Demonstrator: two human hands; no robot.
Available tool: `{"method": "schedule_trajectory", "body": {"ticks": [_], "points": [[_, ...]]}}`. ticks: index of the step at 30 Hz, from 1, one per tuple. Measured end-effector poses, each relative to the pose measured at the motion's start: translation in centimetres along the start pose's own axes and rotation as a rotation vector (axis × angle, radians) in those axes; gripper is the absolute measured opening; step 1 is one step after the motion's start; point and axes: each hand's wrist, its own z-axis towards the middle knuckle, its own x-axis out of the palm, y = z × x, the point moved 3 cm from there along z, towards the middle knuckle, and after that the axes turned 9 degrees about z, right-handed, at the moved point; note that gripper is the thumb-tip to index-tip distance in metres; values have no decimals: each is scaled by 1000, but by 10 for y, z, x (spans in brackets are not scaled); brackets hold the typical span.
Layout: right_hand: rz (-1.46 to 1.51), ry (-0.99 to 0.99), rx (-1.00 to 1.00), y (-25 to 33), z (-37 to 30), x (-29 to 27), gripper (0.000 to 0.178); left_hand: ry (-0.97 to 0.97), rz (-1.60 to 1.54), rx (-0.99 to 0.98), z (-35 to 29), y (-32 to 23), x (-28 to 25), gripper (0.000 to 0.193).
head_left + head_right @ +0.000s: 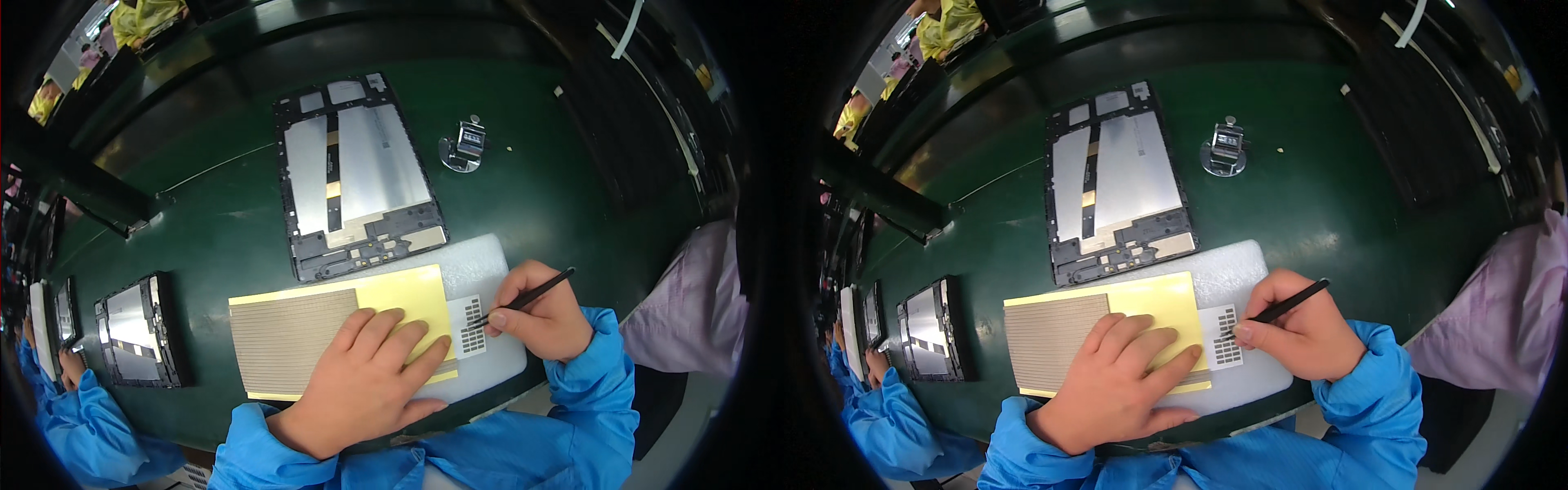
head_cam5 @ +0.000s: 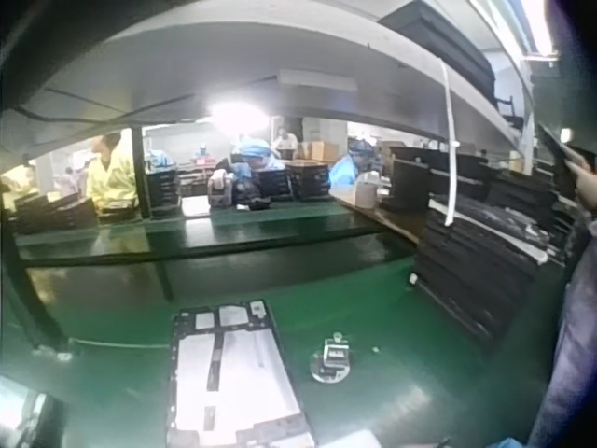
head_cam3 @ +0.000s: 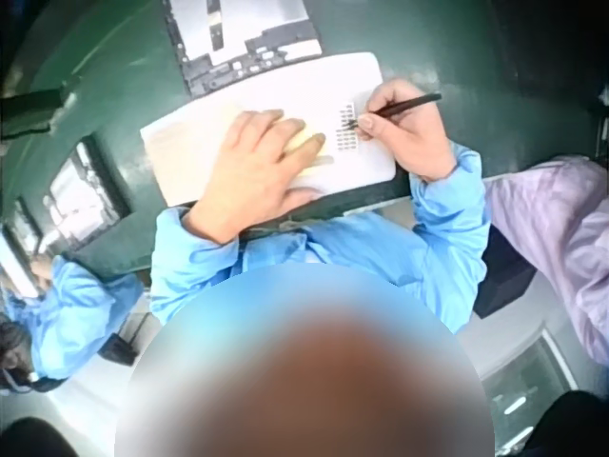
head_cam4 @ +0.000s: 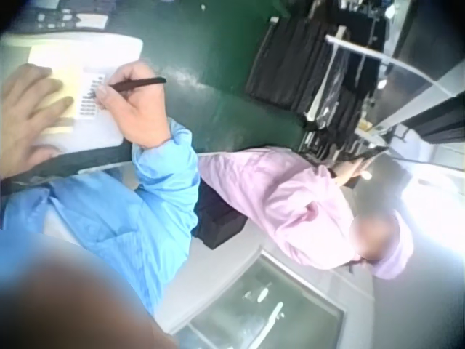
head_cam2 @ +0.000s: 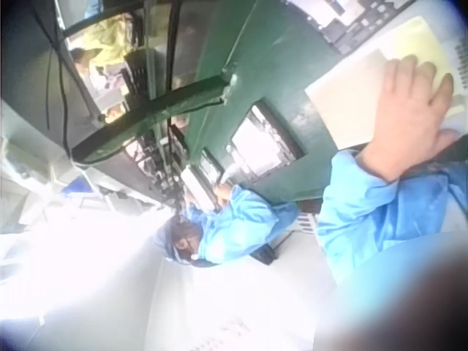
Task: The person uses tweezers to pick small components from a sheet and place them onto the internal chassis of an electronic device. They repeatedly transfer items from the sheet to the device, occasionally adjusting the device's position on the green workbench.
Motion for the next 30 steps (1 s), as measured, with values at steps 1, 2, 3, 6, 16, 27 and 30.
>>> {"method": "schedule_trajectory", "body": {"ticks": [1, 2, 3, 6, 16, 27, 30], "points": [[-41, 3, 2, 1, 1, 1, 18, 1, 6, -9, 1, -1, -1, 58], [-82, 6, 4, 2, 1, 1, 18, 2, 12, -17, 1, -1, -1, 58], [-91, 5, -4, 2, 0, 1, 18, 9, 13, -22, 2, -3, -2, 57], [-125, 16, -33, 2, -2, 2, 18, 18, 14, -31, 4, -4, -3, 57], [175, -42, 29, 1, 1, 0, 16, 10, 26, -25, 4, -4, -3, 57], [111, 75, -233, 40, 70, 56, 15, -356, 220, -256, -5, 33, -13, 46], [-11, 90, -205, 27, 92, 61, 15, -342, 121, -302, -5, 44, -11, 47]]}}
